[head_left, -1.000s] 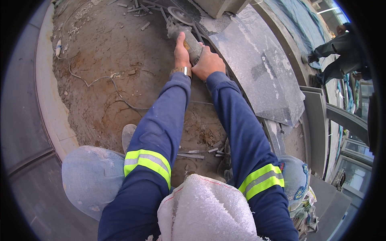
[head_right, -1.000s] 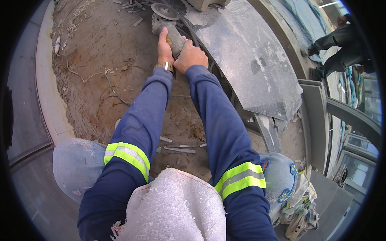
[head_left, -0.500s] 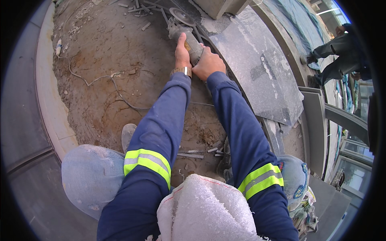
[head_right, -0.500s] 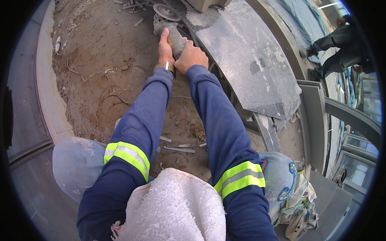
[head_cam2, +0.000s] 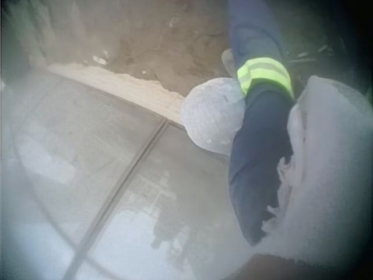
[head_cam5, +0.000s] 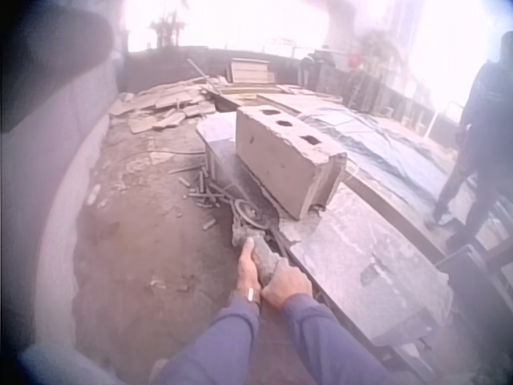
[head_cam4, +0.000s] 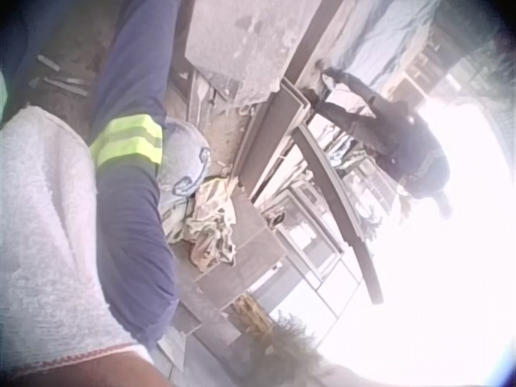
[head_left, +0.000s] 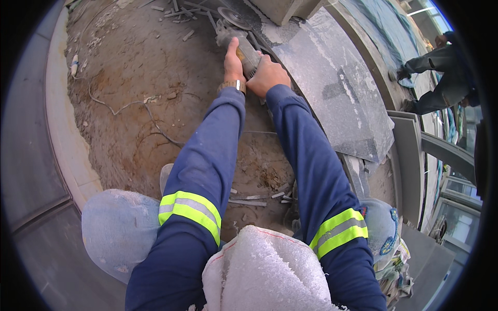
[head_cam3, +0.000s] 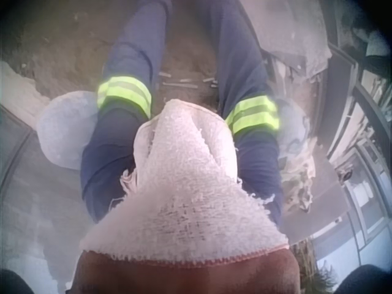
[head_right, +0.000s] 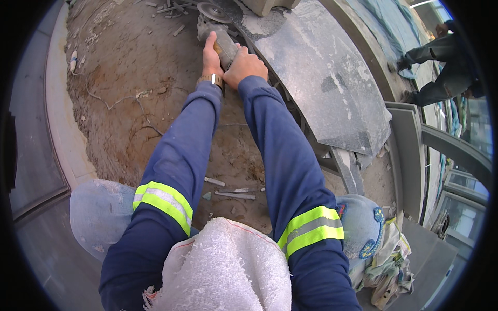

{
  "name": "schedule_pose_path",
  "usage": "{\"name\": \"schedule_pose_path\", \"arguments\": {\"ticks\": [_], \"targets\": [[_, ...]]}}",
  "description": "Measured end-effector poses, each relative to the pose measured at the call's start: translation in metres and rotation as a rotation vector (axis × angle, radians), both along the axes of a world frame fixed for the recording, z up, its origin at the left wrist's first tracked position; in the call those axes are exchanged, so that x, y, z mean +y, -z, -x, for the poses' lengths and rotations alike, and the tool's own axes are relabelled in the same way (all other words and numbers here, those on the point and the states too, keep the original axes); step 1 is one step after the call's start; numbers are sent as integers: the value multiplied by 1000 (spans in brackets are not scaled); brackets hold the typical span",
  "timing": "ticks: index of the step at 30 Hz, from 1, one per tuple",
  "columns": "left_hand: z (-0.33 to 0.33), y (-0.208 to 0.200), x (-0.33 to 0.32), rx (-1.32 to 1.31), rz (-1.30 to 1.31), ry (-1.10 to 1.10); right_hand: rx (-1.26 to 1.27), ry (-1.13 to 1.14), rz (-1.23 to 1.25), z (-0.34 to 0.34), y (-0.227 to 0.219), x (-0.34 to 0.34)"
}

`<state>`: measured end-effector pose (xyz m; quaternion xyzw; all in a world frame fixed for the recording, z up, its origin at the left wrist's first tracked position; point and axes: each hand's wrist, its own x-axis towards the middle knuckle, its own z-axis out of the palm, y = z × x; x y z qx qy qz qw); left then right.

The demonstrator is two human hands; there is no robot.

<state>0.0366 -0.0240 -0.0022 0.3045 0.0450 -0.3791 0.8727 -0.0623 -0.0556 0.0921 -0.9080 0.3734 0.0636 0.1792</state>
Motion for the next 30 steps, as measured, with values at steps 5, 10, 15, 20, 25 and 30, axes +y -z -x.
{"name": "schedule_pose_path", "arguments": {"ticks": [5, 10, 15, 20, 25, 30], "targets": [[-17, 14, -7, -17, 25, -54, -52, 6, 1, -9, 4, -1], [-14, 10, -11, -12, 12, -17, -45, 14, 9, -11, 8, -7], [-21, 13, -12, -39, 2, -25, -43, 24, -9, -17, 6, -6], [-24, 15, -15, -37, -2, -27, -33, 26, -3, -19, 9, -8], [-29, 25, -19, -18, -11, -57, -26, 23, -9, -19, 9, -8], [-22, 23, -17, -26, 0, -58, -15, 21, -33, -12, 2, -7]]}}
